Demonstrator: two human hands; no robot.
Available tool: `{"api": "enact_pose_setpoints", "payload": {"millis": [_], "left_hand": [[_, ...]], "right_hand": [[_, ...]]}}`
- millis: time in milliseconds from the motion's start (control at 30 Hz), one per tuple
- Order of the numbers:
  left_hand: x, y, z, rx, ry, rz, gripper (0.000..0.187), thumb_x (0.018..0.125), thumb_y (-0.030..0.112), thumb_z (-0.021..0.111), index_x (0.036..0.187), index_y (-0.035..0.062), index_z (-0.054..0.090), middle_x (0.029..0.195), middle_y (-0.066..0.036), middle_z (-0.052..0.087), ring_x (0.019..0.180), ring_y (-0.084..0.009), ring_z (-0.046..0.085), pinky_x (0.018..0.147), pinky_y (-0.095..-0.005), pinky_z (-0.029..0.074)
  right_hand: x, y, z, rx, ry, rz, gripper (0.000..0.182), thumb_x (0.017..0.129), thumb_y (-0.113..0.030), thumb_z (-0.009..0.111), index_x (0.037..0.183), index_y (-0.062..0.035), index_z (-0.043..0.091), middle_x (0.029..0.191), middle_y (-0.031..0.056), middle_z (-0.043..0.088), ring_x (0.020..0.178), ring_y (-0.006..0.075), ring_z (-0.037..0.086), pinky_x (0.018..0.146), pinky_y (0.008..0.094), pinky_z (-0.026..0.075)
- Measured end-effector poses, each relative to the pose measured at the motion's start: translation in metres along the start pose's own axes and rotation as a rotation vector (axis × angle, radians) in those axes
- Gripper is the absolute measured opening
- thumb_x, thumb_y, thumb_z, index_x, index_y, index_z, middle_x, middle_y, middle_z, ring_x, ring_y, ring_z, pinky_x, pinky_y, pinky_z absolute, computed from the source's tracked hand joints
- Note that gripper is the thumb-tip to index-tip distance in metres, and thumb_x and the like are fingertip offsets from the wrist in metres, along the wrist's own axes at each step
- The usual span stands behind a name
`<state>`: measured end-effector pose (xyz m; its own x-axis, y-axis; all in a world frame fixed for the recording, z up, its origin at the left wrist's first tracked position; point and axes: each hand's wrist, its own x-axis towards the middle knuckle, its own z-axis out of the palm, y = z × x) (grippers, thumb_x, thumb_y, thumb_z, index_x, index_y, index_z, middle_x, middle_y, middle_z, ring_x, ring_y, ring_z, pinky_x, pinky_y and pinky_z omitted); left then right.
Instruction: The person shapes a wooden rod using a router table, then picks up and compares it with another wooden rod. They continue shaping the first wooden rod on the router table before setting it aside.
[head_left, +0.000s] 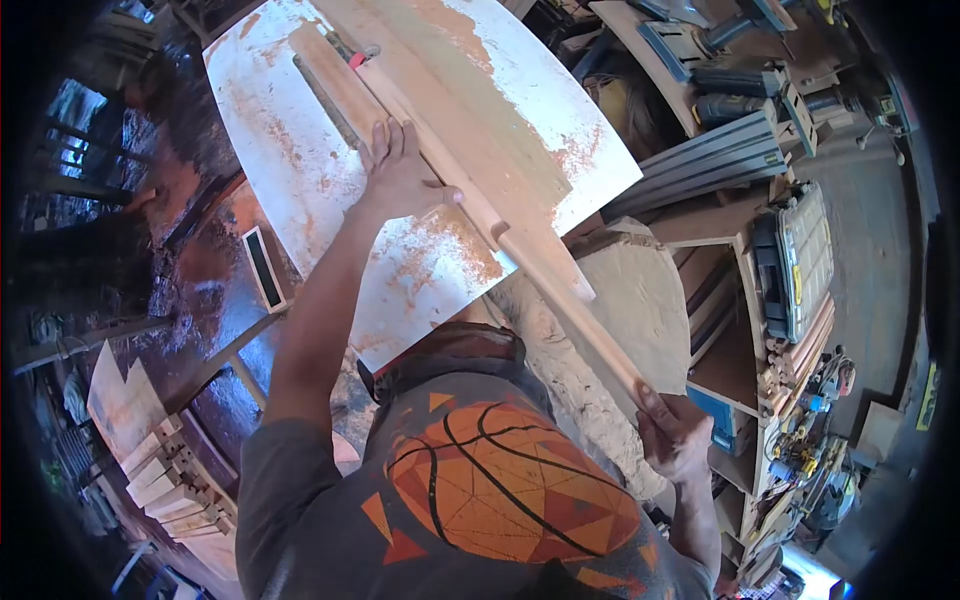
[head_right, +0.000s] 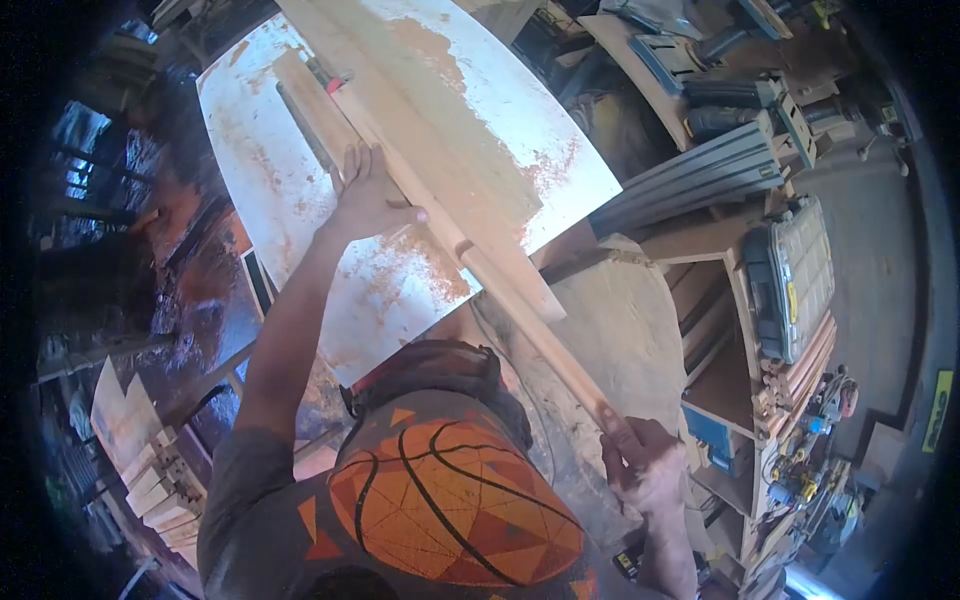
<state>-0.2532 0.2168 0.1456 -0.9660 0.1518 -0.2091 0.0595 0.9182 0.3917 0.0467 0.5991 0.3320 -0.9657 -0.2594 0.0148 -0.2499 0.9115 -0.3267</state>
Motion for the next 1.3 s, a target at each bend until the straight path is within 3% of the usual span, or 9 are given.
{"api": "enact_pose_setpoints", "payload": {"millis": [167,233,467,633,833,1033,1300], "left_hand": [[0.005,-0.001,-0.007,0.049,-0.054,-0.005,0.148,0.064,0.073,0.081,0.158,-0.0125,0.005,0.164,-0.038,0.007,0.155,-0.0477,-0.007,0.120,-0.0676,-0.005],[0.002,0.004,-0.011,0.032,-0.034,-0.012,0.147,0.064,0.073,0.080,0.157,-0.0134,0.005,0.164,-0.037,0.006,0.155,-0.0476,-0.009,0.120,-0.0667,-0.006],[0.002,-0.001,-0.005,-0.006,-0.023,0.006,0.145,0.064,0.073,0.080,0.157,-0.0141,0.010,0.164,-0.038,0.004,0.155,-0.0468,-0.008,0.120,-0.0658,-0.008],[0.004,-0.005,-0.002,-0.078,-0.013,0.004,0.147,0.064,0.072,0.082,0.157,-0.0130,0.006,0.164,-0.038,0.002,0.155,-0.0465,-0.008,0.121,-0.0648,-0.002],[0.006,-0.008,0.003,-0.074,0.000,0.015,0.149,0.064,0.071,0.083,0.157,-0.0132,0.005,0.163,-0.039,0.003,0.155,-0.0478,-0.006,0.122,-0.0646,0.002],[0.007,-0.009,0.004,-0.051,-0.004,0.013,0.149,0.064,0.073,0.082,0.157,-0.0130,0.004,0.163,-0.040,0.003,0.155,-0.0476,-0.008,0.122,-0.0638,0.000],[0.016,-0.015,0.005,-0.024,-0.001,0.018,0.151,0.063,0.076,0.081,0.157,-0.0129,0.003,0.163,-0.040,0.004,0.155,-0.0476,-0.007,0.121,-0.0653,-0.001]], "right_hand": [[0.013,-0.002,-0.007,-0.007,-0.041,-0.020,0.068,0.073,-0.001,0.078,0.136,-0.0216,0.066,0.085,0.0127,0.073,0.063,0.0279,0.068,0.054,0.0384,0.055],[0.016,-0.006,-0.011,-0.005,-0.060,0.004,0.057,0.074,0.002,0.078,0.128,-0.0138,0.071,0.085,0.0148,0.072,0.066,0.0296,0.068,0.056,0.0381,0.053],[0.014,0.000,-0.005,-0.014,-0.053,-0.014,0.063,0.073,0.003,0.077,0.132,-0.0157,0.069,0.085,0.0134,0.072,0.064,0.0292,0.067,0.054,0.0371,0.052],[0.010,0.004,0.001,0.009,-0.053,-0.024,0.071,0.074,0.004,0.076,0.139,-0.0199,0.064,0.084,0.0135,0.072,0.063,0.0292,0.067,0.054,0.0370,0.053],[-0.005,0.024,0.020,0.051,-0.048,-0.010,0.069,0.076,0.004,0.075,0.140,-0.0184,0.063,0.088,0.0143,0.072,0.065,0.0280,0.067,0.056,0.0372,0.053],[-0.016,0.028,0.033,0.080,0.009,-0.020,0.070,0.073,0.000,0.079,0.138,-0.0206,0.064,0.093,0.0120,0.074,0.063,0.0264,0.065,0.054,0.0372,0.053],[-0.001,0.019,0.027,0.054,-0.001,-0.038,0.065,0.075,0.002,0.077,0.136,-0.0163,0.066,0.090,0.0130,0.073,0.062,0.0264,0.065,0.055,0.0364,0.053]]}}
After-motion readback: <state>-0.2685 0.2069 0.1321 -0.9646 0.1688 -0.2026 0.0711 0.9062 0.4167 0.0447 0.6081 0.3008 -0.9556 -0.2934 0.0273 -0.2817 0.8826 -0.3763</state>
